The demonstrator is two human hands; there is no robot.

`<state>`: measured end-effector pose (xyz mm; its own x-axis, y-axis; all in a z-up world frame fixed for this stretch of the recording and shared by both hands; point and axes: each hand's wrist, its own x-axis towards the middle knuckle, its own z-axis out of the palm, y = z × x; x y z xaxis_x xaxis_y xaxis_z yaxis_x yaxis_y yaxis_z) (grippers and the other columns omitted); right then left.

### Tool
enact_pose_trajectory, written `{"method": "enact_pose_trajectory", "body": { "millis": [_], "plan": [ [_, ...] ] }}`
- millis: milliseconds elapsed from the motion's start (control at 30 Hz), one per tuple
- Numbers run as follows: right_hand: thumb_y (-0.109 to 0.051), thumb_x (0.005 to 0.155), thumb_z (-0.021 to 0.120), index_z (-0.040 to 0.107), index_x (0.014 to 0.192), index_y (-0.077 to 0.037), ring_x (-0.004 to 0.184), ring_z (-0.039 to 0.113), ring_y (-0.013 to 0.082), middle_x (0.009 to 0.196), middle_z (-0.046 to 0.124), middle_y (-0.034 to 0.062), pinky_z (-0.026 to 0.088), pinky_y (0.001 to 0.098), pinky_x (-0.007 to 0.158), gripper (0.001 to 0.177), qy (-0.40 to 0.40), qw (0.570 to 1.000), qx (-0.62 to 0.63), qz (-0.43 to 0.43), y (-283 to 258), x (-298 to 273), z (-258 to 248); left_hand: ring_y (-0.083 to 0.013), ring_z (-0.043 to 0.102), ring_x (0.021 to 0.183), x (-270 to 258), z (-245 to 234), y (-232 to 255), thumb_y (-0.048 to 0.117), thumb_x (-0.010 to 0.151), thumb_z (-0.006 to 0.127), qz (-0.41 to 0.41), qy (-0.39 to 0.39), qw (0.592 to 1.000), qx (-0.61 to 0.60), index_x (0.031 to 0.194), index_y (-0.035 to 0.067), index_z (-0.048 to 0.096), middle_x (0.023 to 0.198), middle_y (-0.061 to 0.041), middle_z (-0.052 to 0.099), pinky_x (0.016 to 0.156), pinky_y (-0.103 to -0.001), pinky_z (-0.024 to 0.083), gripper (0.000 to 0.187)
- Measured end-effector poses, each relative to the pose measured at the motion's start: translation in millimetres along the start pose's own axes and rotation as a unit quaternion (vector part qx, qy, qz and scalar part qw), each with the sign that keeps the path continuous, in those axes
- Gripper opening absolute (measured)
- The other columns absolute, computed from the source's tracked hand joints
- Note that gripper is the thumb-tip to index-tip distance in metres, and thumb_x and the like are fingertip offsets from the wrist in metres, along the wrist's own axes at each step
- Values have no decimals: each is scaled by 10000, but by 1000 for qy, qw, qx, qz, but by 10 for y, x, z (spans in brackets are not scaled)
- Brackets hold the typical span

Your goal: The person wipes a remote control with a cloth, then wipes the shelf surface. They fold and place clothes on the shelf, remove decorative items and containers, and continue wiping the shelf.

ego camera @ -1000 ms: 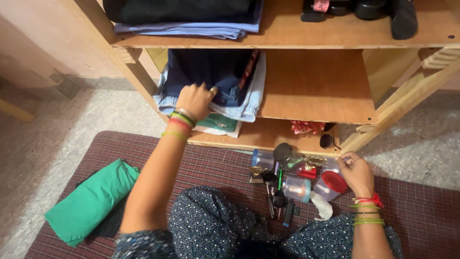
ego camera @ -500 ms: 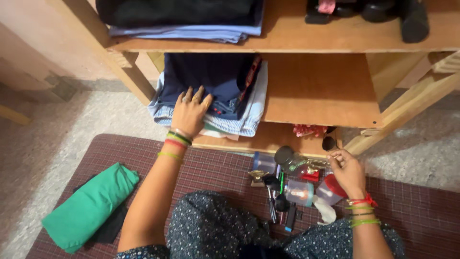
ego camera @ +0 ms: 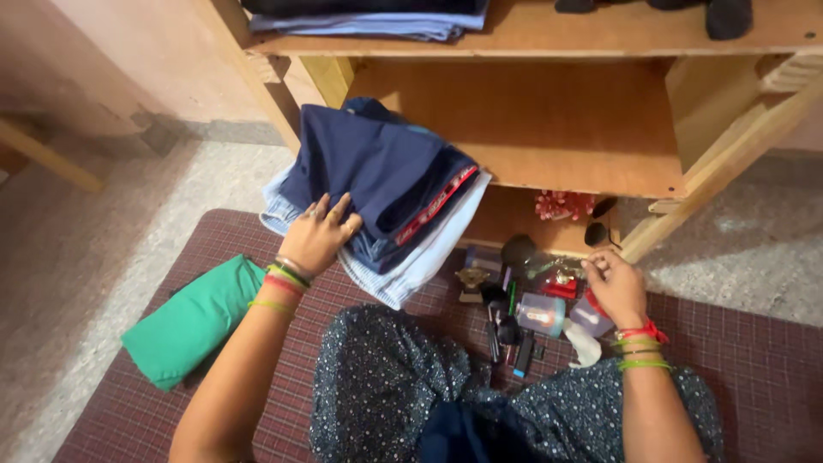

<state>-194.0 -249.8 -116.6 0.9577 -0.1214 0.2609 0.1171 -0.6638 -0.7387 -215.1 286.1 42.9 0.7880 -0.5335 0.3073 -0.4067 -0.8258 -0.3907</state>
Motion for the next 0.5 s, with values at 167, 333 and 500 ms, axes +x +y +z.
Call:
{"method": "enact_pose_trajectory", "body": {
  "millis": [167, 333, 500],
  "plan": [
    [-200, 902, 755, 730, 984, -74, 680, 726, 219, 787, 741, 108, 564, 364, 644, 152, -31, 999, -5, -14, -2, -73, 87, -456, 615, 1206, -636, 412, 170, 249, 912, 577, 23, 13, 996, 87, 1133, 204, 658, 1433, -206, 580, 982, -508, 553, 238],
    [-213, 887, 755, 733, 991, -78, 684, 728, 246, 806, 746, 119, 566, 369, 641, 171, -47, 998, -27, -29, -43, -99, 88, -462, 607, 1199, -1040, 1056, 346, 292, 921, 578, -23, -112, 993, -28, 1156, 200, 652, 1428, -234, 557, 930, -506, 555, 263],
    [-246, 893, 724, 734, 968, -91, 732, 745, 271, 834, 755, 118, 572, 385, 663, 172, -49, 997, -34, -45, -77, -123, 5, -429, 580, 1250, -1402, 1594, 1202, 264, 887, 595, 23, -310, 944, -109, 1133, 175, 664, 1452, -205, 542, 976, -505, 518, 270]
  ]
}}
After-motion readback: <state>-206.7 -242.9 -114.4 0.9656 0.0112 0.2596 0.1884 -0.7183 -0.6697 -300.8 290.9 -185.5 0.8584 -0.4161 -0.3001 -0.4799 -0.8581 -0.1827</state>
